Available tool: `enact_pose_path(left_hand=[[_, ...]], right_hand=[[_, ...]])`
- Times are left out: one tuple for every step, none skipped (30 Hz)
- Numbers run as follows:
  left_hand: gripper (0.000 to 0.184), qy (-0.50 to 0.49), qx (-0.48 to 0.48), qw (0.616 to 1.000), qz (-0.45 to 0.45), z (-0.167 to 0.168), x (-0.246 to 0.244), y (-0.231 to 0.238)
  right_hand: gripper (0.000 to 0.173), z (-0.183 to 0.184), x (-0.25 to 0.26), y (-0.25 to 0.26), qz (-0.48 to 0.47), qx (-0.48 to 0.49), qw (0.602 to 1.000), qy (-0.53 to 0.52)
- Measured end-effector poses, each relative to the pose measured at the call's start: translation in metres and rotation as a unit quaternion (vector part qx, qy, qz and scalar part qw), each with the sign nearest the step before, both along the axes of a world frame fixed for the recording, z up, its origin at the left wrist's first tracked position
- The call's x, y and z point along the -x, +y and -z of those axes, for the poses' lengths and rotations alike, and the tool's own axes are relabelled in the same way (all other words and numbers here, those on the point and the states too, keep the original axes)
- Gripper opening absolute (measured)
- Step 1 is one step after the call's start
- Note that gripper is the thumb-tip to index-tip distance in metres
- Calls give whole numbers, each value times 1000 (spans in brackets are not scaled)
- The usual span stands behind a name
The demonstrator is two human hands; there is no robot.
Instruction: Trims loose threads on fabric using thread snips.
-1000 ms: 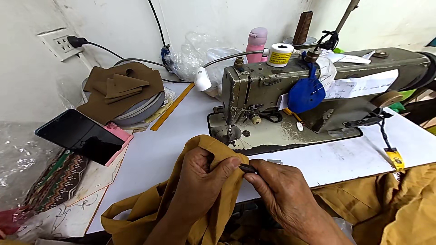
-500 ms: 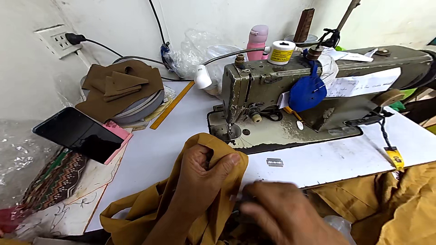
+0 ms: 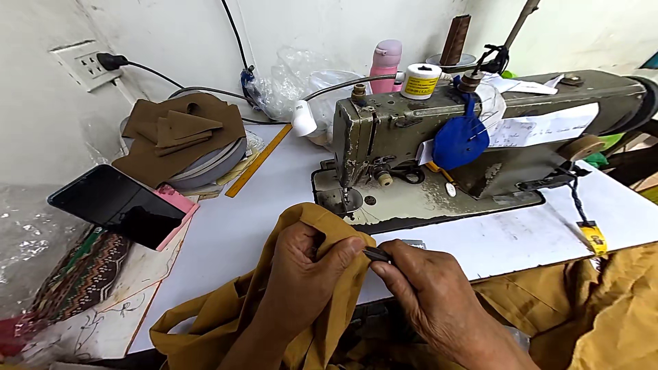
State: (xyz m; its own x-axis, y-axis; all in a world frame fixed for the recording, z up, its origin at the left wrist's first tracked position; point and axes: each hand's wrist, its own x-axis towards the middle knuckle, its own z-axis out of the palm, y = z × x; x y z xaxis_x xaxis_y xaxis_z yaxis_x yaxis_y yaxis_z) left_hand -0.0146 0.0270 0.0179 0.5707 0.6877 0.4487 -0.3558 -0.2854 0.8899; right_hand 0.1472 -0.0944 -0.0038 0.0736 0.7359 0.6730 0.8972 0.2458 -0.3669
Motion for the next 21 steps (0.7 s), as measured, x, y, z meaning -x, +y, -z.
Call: enact_pose_path(left_hand=[[14, 2, 1, 1000, -1, 0, 0, 0], [14, 4, 1, 1000, -2, 0, 0, 0], [14, 4, 0, 1000, -3, 0, 0, 0], [14, 4, 0, 1000, -3, 0, 0, -1], [14, 3, 0, 1000, -3, 0, 0, -1], [14, 3, 0, 1000, -3, 0, 0, -1], [14, 4, 0, 1000, -3, 0, -1, -2], [14, 6, 0, 1000, -4, 0, -1, -2], [15, 8, 0, 1000, -6, -1, -1, -2], [14, 13, -2, 1000, -8, -1, -1, -1], [14, 18, -4, 1000, -12, -1, -1, -1], [14, 19, -6, 1000, -16, -1, -1, 0], [14, 16, -6, 1000, -19, 0, -1, 2], [14, 12, -6, 1000, -20, 0, -1, 3], [14, 9, -4, 1000, -19, 1, -2, 4], [14, 10, -3, 1000, -17, 1, -2, 5], [14, 11, 0, 1000, -14, 1, -2, 4], [14, 10, 3, 1000, -11, 2, -2, 4], [15, 9, 6, 1000, -10, 1, -2, 3], [15, 7, 7, 1000, -10, 1, -2, 2], [16, 5, 7, 1000, -11, 1, -2, 2]], right_hand=[[43, 0, 0, 0, 0, 0, 1000, 2], [43, 0, -1, 0, -2, 1, 1000, 4], [43, 1, -1, 0, -4, 3, 1000, 5], [43, 1, -2, 0, -6, 5, 1000, 6], [43, 1, -2, 0, -8, 5, 1000, 6], [43, 1, -3, 0, -9, 5, 1000, 5], [43, 1, -3, 0, -9, 5, 1000, 5], [43, 1, -3, 0, -10, 6, 1000, 5], [44, 2, -3, 0, -13, 9, 1000, 3], [44, 2, -4, -1, -19, 10, 1000, 2], [44, 3, -4, -1, -31, 11, 999, 0], [45, 3, -3, -3, -50, 15, 999, -5], [45, 2, -1, -6, -76, 25, 997, -7], [44, 1, 1, -9, -103, 35, 994, -9], [43, 0, 4, -11, -123, 43, 991, -6], [43, 0, 6, -12, -128, 44, 991, 2], [42, 0, 6, -12, -117, 35, 992, 20], [41, 0, 5, -12, -94, 21, 994, 42], [40, 1, 3, -10, -71, -1, 995, 68], [38, 2, 1, -8, -56, -27, 993, 96], [36, 2, 1, -7, -49, -53, 990, 123]])
